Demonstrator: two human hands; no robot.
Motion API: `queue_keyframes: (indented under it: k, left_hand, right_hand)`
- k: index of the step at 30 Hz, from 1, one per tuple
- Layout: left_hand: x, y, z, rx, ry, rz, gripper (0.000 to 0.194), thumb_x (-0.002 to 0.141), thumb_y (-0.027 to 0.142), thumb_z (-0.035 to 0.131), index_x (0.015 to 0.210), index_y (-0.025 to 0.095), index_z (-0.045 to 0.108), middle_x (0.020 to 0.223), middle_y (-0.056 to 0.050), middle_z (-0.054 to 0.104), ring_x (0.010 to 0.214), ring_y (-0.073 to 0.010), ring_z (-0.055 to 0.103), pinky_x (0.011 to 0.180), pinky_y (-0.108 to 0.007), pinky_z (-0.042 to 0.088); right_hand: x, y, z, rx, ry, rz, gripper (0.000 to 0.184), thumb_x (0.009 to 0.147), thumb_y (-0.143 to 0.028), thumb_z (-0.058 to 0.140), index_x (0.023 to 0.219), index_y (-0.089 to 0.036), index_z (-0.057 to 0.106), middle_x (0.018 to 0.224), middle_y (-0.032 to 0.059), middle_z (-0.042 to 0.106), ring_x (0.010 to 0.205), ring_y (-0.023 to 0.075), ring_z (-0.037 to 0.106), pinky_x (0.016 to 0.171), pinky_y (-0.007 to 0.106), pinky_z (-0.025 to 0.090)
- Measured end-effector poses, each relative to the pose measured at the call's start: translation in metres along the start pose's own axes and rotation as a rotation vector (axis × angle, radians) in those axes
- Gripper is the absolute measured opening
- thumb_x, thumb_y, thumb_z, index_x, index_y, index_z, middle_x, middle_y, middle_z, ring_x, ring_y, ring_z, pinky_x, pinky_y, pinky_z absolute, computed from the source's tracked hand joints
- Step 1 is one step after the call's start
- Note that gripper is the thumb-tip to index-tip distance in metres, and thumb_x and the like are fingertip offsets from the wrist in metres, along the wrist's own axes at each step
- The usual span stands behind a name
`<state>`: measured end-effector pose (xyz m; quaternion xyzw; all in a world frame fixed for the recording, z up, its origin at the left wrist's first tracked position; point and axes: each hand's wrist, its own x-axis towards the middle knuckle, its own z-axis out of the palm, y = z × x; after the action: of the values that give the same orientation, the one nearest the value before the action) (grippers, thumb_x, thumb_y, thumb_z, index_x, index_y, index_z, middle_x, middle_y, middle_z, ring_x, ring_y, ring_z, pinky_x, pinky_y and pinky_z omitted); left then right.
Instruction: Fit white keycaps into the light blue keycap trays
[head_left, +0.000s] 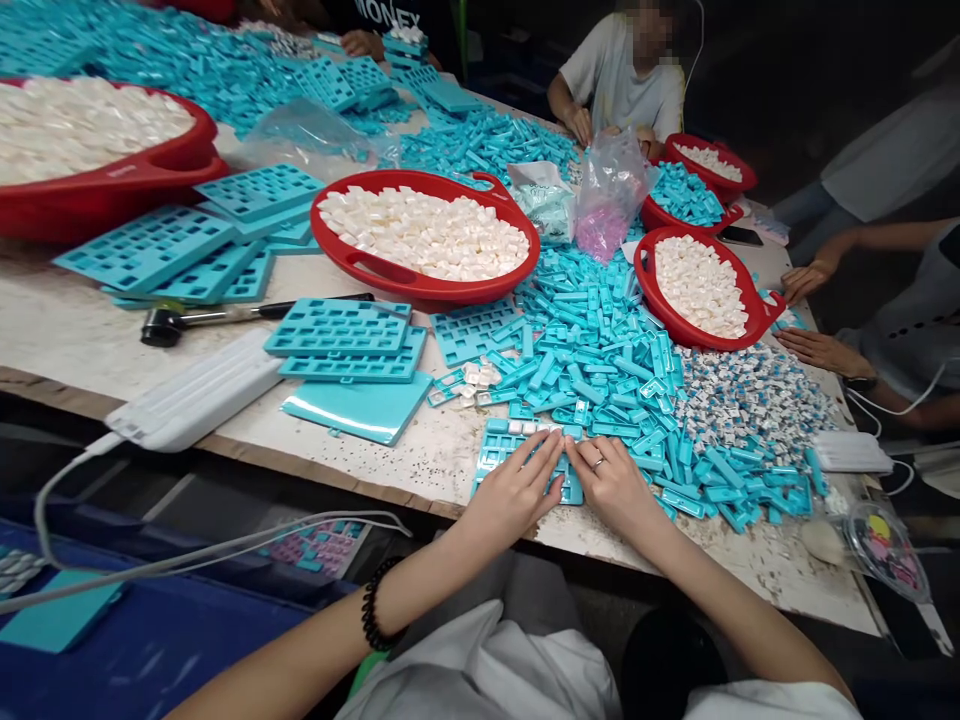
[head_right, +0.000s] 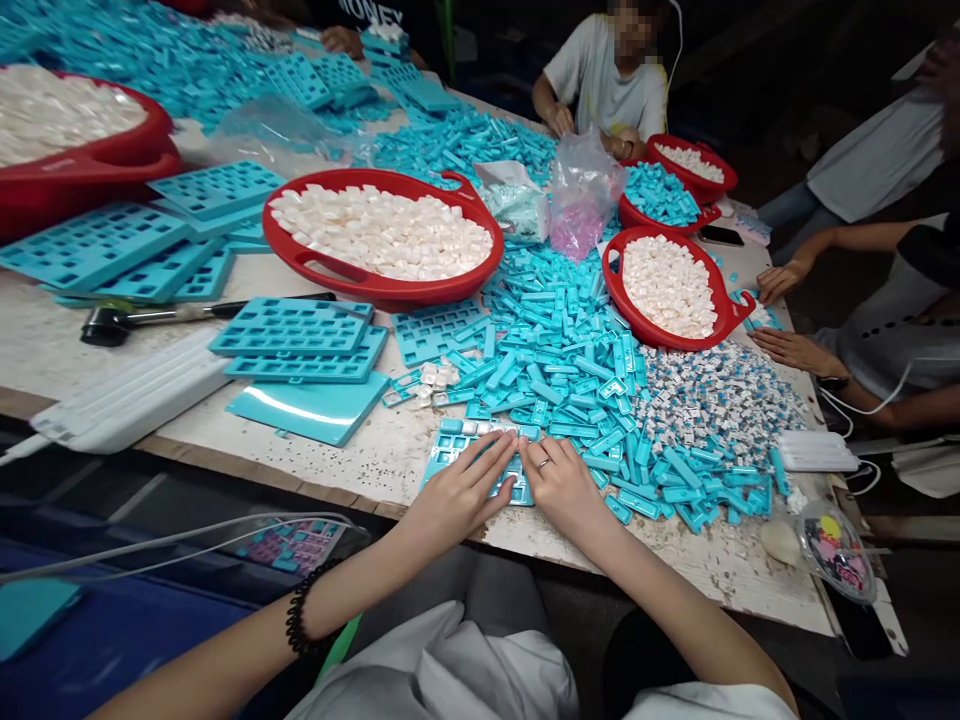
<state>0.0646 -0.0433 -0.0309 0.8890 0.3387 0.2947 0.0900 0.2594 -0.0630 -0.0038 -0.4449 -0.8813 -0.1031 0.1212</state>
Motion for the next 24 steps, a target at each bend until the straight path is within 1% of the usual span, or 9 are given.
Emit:
queue_keyframes:
  k: [4,8,11,13,16,18,21,24]
  left_hand:
    - [0.0003,0.001,-0.0015,0.047,0.031,0.028,0.052,0.098,0.02,0.051,0.149,0.012,0.043,0.14,-0.015,0.06,0.13,-0.029,0.057,0.104,-0.041,0.054]
    - [0.0014,0.0021,-0.0051,0.059,0.036,0.035,0.055,0.097,0.02,0.051,0.15,0.009,0.04,0.141,-0.017,0.058,0.13,-0.0292,0.057,0.104,-0.041,0.054]
    - [0.0024,0.0031,-0.0075,0.076,0.027,0.037,0.055,0.098,0.02,0.05,0.15,0.008,0.039,0.141,-0.018,0.058,0.13,-0.0288,0.057,0.104,-0.04,0.054]
    - [0.003,0.0036,-0.0082,0.085,0.026,0.043,0.054,0.098,0.019,0.049,0.15,0.007,0.04,0.141,-0.018,0.058,0.131,-0.0287,0.057,0.104,-0.04,0.054]
    - [0.0033,0.0039,-0.0077,0.095,0.033,0.049,0.054,0.098,0.02,0.049,0.15,0.007,0.039,0.142,-0.017,0.057,0.132,-0.0283,0.055,0.106,-0.04,0.053]
    - [0.0032,0.0036,-0.0067,0.114,0.044,0.057,0.054,0.098,0.02,0.049,0.15,0.007,0.039,0.142,-0.016,0.058,0.132,-0.0278,0.056,0.106,-0.04,0.052]
    - [0.0031,0.003,-0.0056,0.149,0.061,0.072,0.052,0.098,0.019,0.05,0.147,0.005,0.042,0.14,-0.017,0.06,0.131,-0.0277,0.056,0.105,-0.038,0.053]
    - [0.0036,0.0031,-0.0061,0.162,0.047,0.078,0.053,0.097,0.019,0.05,0.147,0.004,0.041,0.14,-0.017,0.059,0.132,-0.0275,0.055,0.104,-0.038,0.054]
  right_hand:
    - [0.0006,-0.0002,-0.0004,0.004,0.045,-0.004,0.036,0.096,-0.005,0.047,0.13,-0.009,0.061,0.096,0.0131,0.067,0.091,0.0251,0.058,0.078,0.038,0.046]
    - [0.0031,-0.004,0.0009,0.015,0.054,0.027,0.04,0.097,-0.006,0.044,0.134,-0.012,0.059,0.096,0.0122,0.068,0.089,0.0242,0.058,0.077,0.038,0.046]
    - [0.0045,-0.0077,0.0013,0.026,0.088,0.059,0.042,0.097,-0.004,0.041,0.134,-0.013,0.059,0.097,0.0124,0.068,0.088,0.0235,0.058,0.077,0.037,0.046]
    - [0.0039,-0.0088,0.0007,0.048,0.113,0.089,0.043,0.096,-0.003,0.041,0.135,-0.012,0.058,0.097,0.0126,0.067,0.088,0.0237,0.058,0.078,0.037,0.046]
    - [0.002,-0.0081,-0.0002,0.088,0.116,0.117,0.045,0.096,-0.005,0.043,0.138,-0.013,0.055,0.096,0.0122,0.067,0.087,0.0236,0.058,0.079,0.038,0.047]
    - [0.0015,-0.0077,0.0002,0.092,0.119,0.109,0.046,0.096,-0.005,0.043,0.14,-0.013,0.053,0.096,0.012,0.067,0.087,0.0233,0.058,0.079,0.037,0.048]
    - [0.0028,-0.0088,0.0018,0.083,0.147,0.073,0.048,0.094,-0.002,0.042,0.14,-0.01,0.052,0.096,0.0121,0.066,0.087,0.0232,0.058,0.079,0.037,0.049]
    - [0.0032,-0.0098,0.0023,0.092,0.16,0.083,0.049,0.092,-0.001,0.042,0.14,-0.008,0.051,0.096,0.0125,0.066,0.086,0.0235,0.058,0.079,0.037,0.049]
